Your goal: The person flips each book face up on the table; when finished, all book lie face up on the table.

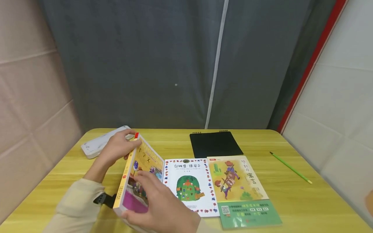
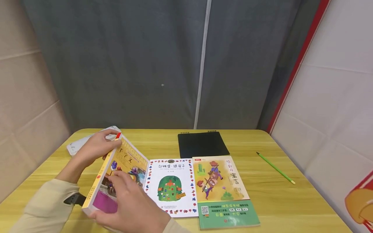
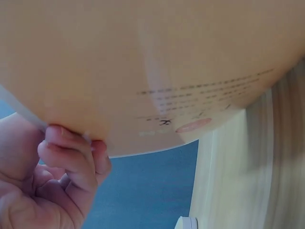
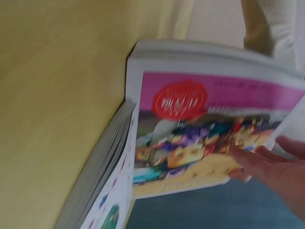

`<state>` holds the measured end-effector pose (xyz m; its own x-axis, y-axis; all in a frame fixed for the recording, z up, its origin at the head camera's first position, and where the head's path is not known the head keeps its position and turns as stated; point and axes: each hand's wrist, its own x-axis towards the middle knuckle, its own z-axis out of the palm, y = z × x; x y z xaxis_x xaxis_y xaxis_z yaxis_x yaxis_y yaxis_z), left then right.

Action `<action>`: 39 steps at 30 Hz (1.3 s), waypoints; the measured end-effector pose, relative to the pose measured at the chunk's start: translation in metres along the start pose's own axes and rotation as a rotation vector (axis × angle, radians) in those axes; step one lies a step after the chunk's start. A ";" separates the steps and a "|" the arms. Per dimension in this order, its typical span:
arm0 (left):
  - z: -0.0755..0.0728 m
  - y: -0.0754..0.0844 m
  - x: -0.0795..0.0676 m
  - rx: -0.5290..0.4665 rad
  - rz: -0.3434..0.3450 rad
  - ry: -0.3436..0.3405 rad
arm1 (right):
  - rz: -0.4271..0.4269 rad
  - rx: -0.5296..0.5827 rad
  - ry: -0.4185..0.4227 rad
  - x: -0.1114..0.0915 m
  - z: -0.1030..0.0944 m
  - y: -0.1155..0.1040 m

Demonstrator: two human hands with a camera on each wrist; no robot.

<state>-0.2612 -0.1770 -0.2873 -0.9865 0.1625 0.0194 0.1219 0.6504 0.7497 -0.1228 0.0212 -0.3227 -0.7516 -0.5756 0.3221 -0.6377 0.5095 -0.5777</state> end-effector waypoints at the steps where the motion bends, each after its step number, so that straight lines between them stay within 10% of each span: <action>1: -0.001 -0.001 -0.001 0.000 -0.003 0.003 | 0.030 -0.038 -0.045 0.000 -0.002 0.004; 9: -0.003 -0.009 -0.001 -0.046 -0.009 -0.010 | 0.247 -0.267 -0.364 -0.009 -0.001 0.035; 17: -0.004 -0.017 -0.004 -0.062 -0.015 -0.013 | 0.206 -0.401 -0.498 -0.014 0.012 0.051; 26: -0.005 -0.035 -0.011 -0.090 -0.062 -0.022 | 0.103 -0.588 -0.478 -0.016 0.017 0.048; 39: -0.005 -0.087 -0.016 -0.078 -0.123 -0.073 | 0.125 -0.548 -0.473 -0.016 0.020 0.048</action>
<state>-0.2569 -0.2393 -0.3494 -0.9825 0.1405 -0.1220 -0.0113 0.6093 0.7929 -0.1384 0.0423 -0.3708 -0.7501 -0.6439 -0.1509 -0.6380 0.7646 -0.0911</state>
